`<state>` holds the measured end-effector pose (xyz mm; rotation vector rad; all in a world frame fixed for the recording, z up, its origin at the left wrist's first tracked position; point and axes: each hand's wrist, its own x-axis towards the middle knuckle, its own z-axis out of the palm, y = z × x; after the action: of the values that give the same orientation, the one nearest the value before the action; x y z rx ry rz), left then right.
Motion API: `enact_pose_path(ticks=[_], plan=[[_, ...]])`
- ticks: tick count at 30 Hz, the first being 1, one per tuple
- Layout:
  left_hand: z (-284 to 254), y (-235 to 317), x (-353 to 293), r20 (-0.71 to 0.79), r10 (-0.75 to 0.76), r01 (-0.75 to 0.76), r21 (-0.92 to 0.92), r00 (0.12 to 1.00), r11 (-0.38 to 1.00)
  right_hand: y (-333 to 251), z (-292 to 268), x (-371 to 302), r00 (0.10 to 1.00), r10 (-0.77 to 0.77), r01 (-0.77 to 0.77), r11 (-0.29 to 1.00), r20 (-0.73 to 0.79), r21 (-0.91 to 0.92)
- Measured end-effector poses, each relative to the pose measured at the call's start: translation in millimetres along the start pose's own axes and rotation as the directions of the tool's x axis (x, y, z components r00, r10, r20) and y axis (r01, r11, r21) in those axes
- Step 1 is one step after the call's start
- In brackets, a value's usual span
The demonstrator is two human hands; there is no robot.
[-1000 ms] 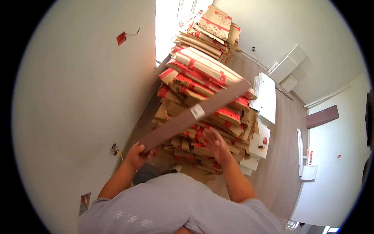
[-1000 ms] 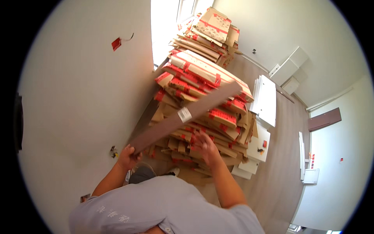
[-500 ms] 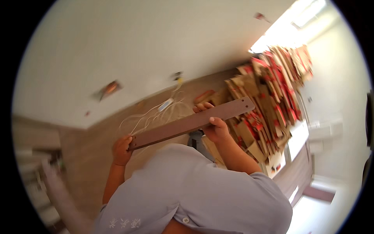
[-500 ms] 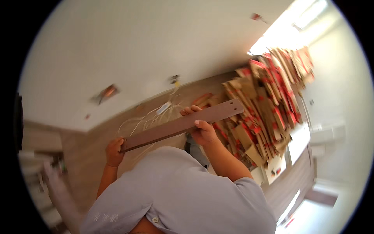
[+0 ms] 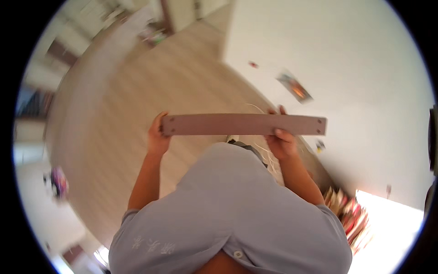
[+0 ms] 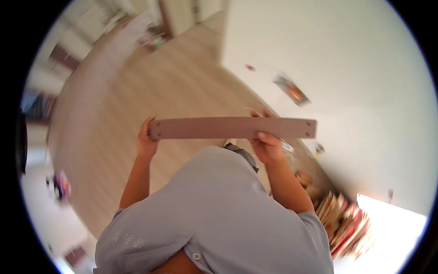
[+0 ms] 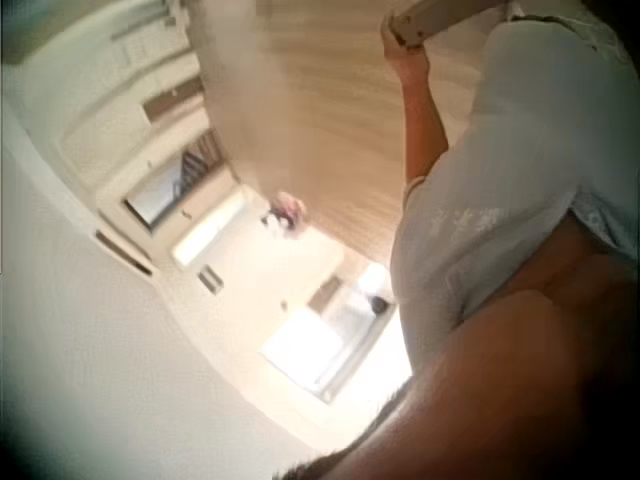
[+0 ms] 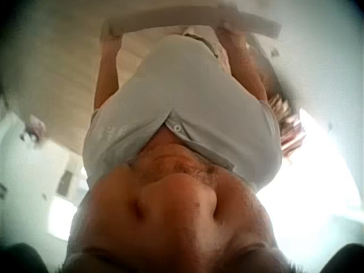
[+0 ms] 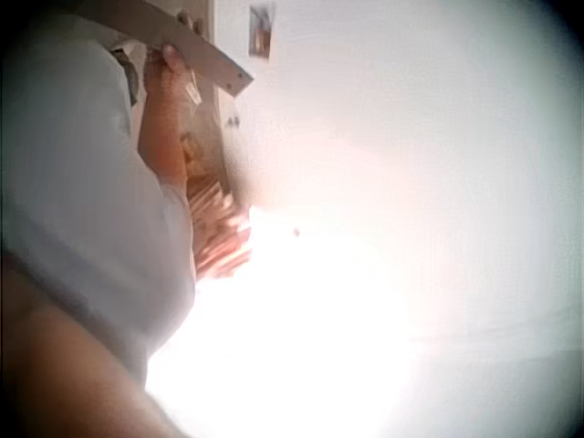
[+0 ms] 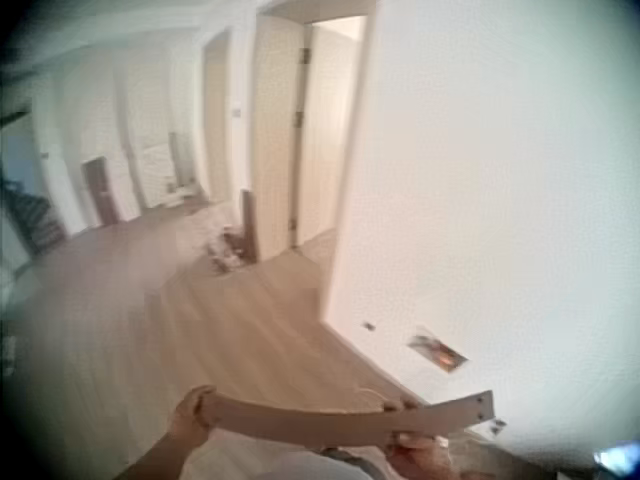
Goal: The person retrieves a wooden board from a pile, aligns it on a large panel, and uses a screwdriver and an electric drill to secure screws into pre-drilled holes.
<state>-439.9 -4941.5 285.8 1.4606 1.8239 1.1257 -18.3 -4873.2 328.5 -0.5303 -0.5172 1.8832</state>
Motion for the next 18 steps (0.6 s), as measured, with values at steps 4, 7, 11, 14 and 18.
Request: enact_pose_path(ticks=[4,7,11,14,18], plan=[[-86,-65,66,-0.116,-0.093,0.076,-0.149,0.989,0.986,78,55,129,0.99,0.138,-0.139,0.989,0.024,0.044],[-191,-104,122,-0.141,-0.218,0.216,-0.033,0.966,0.976,165,116,249,0.961,0.262,-0.267,0.961,0.084,0.066],[-210,-226,82,-0.075,-0.471,0.477,0.121,0.879,0.871,265,140,374,0.897,0.429,-0.416,0.9,0.101,-0.13],[-207,-391,-89,-0.305,-0.655,0.716,0.406,0.692,0.568,353,242,478,0.868,0.481,-0.424,0.845,0.119,-0.325],[-229,-391,-223,-0.145,-0.888,0.424,-0.904,-0.437,-0.06,484,383,640,0.705,0.624,-0.255,0.667,0.337,-0.7]])
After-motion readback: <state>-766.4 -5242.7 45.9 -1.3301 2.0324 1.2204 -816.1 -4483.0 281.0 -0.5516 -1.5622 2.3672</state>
